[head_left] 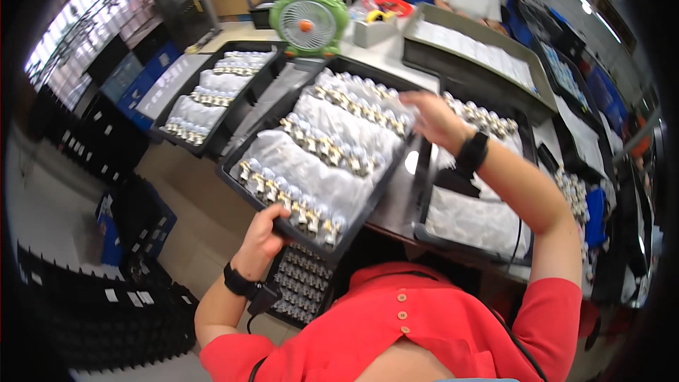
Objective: The person assembles small, white, bell-shaped miniature figures by hand. They pick up individual components from trays, fit them together, and place the completed figures into a black tray. The process is repetitive, involving picking, assembling, and placing the small items one by one.
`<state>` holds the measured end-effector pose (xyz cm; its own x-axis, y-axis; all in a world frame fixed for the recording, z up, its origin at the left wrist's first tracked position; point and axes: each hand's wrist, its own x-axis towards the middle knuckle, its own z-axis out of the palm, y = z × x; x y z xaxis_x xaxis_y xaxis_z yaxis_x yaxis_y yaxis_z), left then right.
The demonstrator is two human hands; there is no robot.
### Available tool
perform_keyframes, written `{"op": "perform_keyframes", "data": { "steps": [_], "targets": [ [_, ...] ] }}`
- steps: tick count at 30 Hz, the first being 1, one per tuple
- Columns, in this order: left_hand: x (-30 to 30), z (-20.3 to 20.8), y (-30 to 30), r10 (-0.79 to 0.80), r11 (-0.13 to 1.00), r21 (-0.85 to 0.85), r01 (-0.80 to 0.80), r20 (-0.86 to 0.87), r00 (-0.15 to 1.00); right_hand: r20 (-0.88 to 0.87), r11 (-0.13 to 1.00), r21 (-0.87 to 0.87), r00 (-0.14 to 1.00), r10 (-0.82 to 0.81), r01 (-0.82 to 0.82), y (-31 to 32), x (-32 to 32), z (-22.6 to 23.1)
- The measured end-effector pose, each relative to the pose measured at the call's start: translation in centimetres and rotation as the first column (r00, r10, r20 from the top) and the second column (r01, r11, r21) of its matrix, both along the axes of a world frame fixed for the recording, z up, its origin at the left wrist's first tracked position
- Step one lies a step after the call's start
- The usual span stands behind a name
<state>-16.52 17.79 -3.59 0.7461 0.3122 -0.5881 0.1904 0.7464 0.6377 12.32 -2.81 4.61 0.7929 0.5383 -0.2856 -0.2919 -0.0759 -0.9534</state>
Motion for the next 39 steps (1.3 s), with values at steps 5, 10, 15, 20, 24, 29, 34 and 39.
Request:
{"op": "perform_keyframes", "data": {
  "steps": [5,10,15,20,24,29,34,39],
  "targets": [
    [-0.9,0.4,-0.7,0.144,0.986,0.095,-0.134,-0.103,0.984,-0.151,0.992,0.119,0.988,-0.018,0.036,-0.5,7.1,-5.0],
    [0.4,0.2,-3.2,0.379,0.894,0.226,-0.386,0.076,0.923,0.134,0.979,-0.182,0.988,-0.071,0.095,-0.8,14.0,-6.9],
    [1.9,-1.1,-4.3,0.618,0.551,0.488,-0.677,0.307,0.724,-0.185,0.988,-0.118,0.980,0.078,-0.101,0.9,14.1,-7.3],
    [2.4,-0.6,-1.6,0.576,0.623,0.384,-0.681,0.364,0.732,-0.282,0.971,-0.207,0.957,0.059,-0.121,-0.4,15.6,-9.8],
    [2.6,-0.5,-1.2,0.570,0.596,0.395,-0.699,0.405,0.715,-0.330,0.985,-0.100,0.939,0.101,-0.141,0.0,16.4,-8.9],
    [1.1,2.0,-3.7,0.595,0.524,0.383,-0.761,0.474,0.649,-0.357,0.997,0.050,0.931,0.076,-0.063,0.2,14.6,-5.7],
    [-0.8,7.9,-1.7,0.532,0.409,0.535,-0.740,0.519,0.669,-0.276,0.928,0.260,0.900,0.337,-0.268,2.7,14.6,-1.5],
    [-0.8,9.6,4.3,0.501,0.418,0.463,-0.782,0.601,0.623,-0.161,0.904,0.324,0.925,0.343,-0.279,12.7,13.6,0.9]
  ]
}}
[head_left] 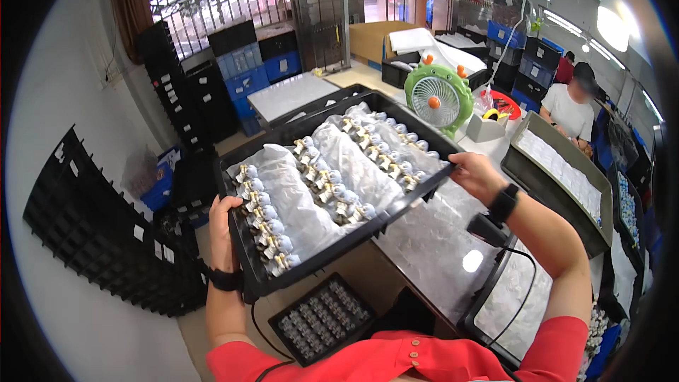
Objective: The person assembles small, white, bell-shaped miniature figures by hand. They pick up individual components from trays, fit them together, and place the completed figures into a black tray. The process is repetitive, involving picking, assembling, and placing the small items one by one.
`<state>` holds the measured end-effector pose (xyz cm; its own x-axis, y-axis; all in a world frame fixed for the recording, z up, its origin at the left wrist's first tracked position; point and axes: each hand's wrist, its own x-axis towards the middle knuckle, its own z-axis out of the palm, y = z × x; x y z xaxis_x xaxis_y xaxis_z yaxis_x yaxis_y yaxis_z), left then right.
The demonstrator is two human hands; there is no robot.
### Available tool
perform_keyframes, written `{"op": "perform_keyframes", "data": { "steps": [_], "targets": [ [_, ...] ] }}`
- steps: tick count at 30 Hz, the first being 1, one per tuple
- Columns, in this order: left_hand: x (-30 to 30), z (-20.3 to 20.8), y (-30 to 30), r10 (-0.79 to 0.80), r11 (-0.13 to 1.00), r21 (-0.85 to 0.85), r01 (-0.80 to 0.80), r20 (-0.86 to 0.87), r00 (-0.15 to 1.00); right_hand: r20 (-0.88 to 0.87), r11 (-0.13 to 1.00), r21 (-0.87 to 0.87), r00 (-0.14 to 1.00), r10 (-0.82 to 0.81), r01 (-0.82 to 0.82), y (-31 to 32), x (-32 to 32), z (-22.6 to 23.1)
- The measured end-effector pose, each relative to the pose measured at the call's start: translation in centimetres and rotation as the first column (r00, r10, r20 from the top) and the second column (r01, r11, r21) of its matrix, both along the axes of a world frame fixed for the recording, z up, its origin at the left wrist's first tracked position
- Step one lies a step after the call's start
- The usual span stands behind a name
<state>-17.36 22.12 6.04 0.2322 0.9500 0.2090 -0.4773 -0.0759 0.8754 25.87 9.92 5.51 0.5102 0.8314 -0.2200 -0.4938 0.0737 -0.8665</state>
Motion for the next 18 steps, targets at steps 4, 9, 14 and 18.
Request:
{"op": "perform_keyframes", "data": {
  "steps": [4,9,14,18],
  "targets": [
    [0.8,-2.4,7.1,-0.117,0.991,-0.058,0.117,0.007,0.993,-0.006,0.994,0.084,0.997,-0.074,0.074,6.4,3.0,-2.8],
    [0.3,-5.4,14.0,-0.042,0.997,-0.070,0.037,-0.060,0.997,-0.009,0.981,0.151,0.993,-0.118,0.118,10.9,0.7,-2.6],
    [5.0,-3.4,15.2,0.236,0.972,-0.013,-0.236,-0.048,0.971,0.129,0.999,0.032,0.992,0.017,-0.021,14.8,-0.9,-2.8],
    [7.9,-3.5,19.8,0.282,0.954,-0.100,-0.281,-0.008,0.959,0.147,0.989,-0.106,0.982,0.121,-0.106,18.0,-3.3,-2.1]
  ]
}}
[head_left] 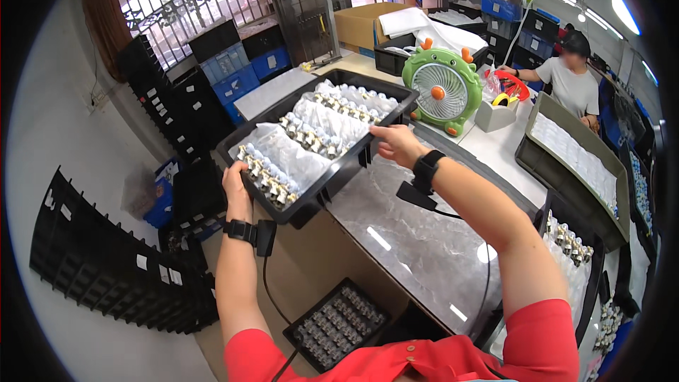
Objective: The person assembles small, white, bell-shaped miniature figures by hand. They pick up individual components from trays, fit them together, and place the completed figures into a black tray. The process is repetitive, involving picking, assembling, and placing the small items one by one.
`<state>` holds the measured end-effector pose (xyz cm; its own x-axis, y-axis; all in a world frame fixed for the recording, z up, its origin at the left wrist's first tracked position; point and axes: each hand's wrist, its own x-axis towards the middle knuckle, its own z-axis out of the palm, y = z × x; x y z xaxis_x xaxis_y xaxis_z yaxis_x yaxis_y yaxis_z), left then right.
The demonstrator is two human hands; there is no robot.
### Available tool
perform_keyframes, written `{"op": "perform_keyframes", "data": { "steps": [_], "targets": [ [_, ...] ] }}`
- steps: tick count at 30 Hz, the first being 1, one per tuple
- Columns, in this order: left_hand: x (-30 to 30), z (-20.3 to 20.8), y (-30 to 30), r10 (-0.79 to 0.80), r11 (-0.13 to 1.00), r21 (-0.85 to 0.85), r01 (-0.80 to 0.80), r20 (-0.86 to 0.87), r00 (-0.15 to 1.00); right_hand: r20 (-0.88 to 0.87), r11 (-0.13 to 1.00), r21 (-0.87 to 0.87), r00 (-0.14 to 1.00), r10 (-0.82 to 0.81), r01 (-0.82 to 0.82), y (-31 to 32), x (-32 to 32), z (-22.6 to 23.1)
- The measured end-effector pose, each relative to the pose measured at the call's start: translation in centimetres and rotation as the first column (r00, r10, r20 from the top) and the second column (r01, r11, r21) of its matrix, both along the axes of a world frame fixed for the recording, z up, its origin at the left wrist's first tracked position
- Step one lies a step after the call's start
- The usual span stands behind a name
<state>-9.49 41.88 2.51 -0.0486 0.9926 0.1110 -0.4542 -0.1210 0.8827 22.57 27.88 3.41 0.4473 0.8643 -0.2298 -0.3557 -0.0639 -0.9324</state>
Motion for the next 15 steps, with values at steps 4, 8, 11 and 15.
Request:
{"op": "perform_keyframes", "data": {
  "steps": [4,8,11,15],
  "targets": [
    [2.7,-0.1,3.3,-0.044,0.999,0.007,0.043,0.020,0.999,0.124,0.972,0.234,0.991,-0.054,0.024,3.7,1.2,-1.3],
    [5.2,0.4,3.4,-0.028,0.979,0.201,0.041,-0.064,0.998,0.103,0.955,0.297,0.993,-0.052,0.020,5.5,3.0,-1.7],
    [6.8,1.0,5.5,-0.030,0.992,0.126,0.032,-0.018,0.999,0.091,0.950,0.307,0.992,-0.093,0.061,5.2,3.3,-1.1],
    [7.4,1.6,7.6,-0.044,0.988,0.142,0.058,-0.104,0.994,0.062,0.947,0.317,0.995,-0.084,0.061,6.6,4.2,-2.4]
  ]
}}
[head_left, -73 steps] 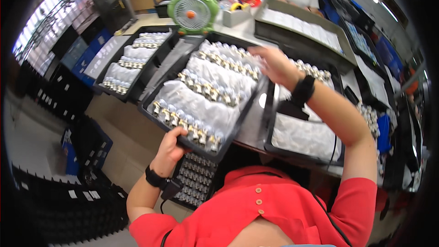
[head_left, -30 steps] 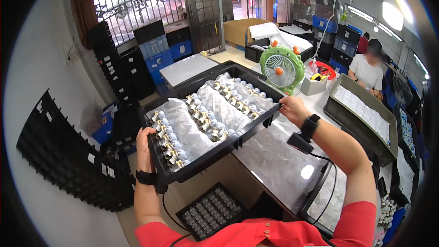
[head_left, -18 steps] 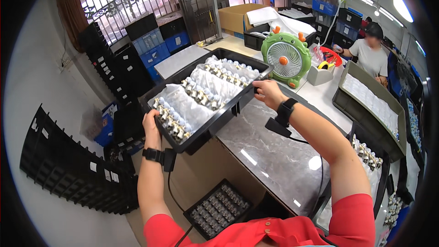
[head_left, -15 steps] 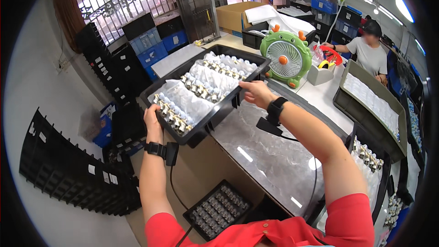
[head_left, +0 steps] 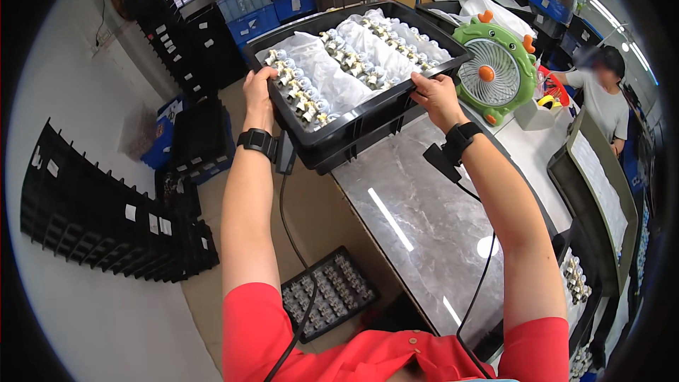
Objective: The person assembles small, white, bell-shaped miniature figures by hand. They pick up individual components from trays, fit them together, and place the completed figures into a black tray. The process is repetitive, involving picking, assembling, and placing the small items one by one.
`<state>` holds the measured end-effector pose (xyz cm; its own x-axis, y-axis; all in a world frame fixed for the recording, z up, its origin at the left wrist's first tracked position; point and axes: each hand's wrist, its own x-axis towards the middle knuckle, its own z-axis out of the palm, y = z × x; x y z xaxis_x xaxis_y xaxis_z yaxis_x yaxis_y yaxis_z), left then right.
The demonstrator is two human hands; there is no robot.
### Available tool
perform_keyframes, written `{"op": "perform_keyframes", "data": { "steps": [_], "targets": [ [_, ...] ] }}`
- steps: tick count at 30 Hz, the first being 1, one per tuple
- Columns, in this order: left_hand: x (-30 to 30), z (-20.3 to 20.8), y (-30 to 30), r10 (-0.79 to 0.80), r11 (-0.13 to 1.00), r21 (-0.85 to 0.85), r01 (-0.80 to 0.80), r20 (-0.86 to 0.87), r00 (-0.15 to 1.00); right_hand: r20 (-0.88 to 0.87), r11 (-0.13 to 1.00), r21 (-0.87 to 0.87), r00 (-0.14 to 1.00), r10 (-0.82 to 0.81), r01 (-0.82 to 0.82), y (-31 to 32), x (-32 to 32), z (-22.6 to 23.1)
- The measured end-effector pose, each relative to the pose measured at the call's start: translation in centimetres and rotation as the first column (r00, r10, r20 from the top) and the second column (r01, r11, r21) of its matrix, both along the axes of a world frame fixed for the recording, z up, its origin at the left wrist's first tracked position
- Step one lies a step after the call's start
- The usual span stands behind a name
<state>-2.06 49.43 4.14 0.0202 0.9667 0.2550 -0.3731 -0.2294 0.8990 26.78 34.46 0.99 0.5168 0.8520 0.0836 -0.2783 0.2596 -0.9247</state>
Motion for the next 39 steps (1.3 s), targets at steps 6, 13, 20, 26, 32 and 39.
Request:
{"op": "perform_keyframes", "data": {
  "steps": [6,13,20,26,32,39],
  "targets": [
    [-2.1,-2.6,5.2,-0.048,0.941,-0.331,0.070,0.075,0.996,0.052,0.994,-0.102,0.998,-0.044,0.049,0.7,-1.2,0.6],
    [-2.7,-3.1,7.0,-0.017,0.922,-0.383,0.053,0.098,0.995,0.011,0.996,-0.089,1.000,-0.029,0.030,0.0,-2.3,1.2],
    [-2.1,-2.6,5.1,0.064,0.986,-0.149,-0.080,-0.113,0.992,-0.012,0.953,-0.235,0.981,0.193,-0.190,-3.1,-1.9,-1.6],
    [-1.5,-3.2,5.3,0.069,0.995,-0.047,-0.084,-0.264,0.962,-0.264,0.894,-0.369,0.950,0.163,-0.256,-15.4,-6.2,1.8],
    [-4.0,-2.6,4.3,-0.089,0.992,-0.106,0.068,-0.209,0.974,0.071,0.935,-0.057,0.933,0.353,-0.350,-28.4,-1.4,10.0],
    [-3.7,-3.6,6.7,-0.135,0.973,-0.210,0.100,-0.157,0.978,0.051,0.938,0.103,0.940,-0.338,0.331,-49.4,-1.9,17.2]
  ]
}}
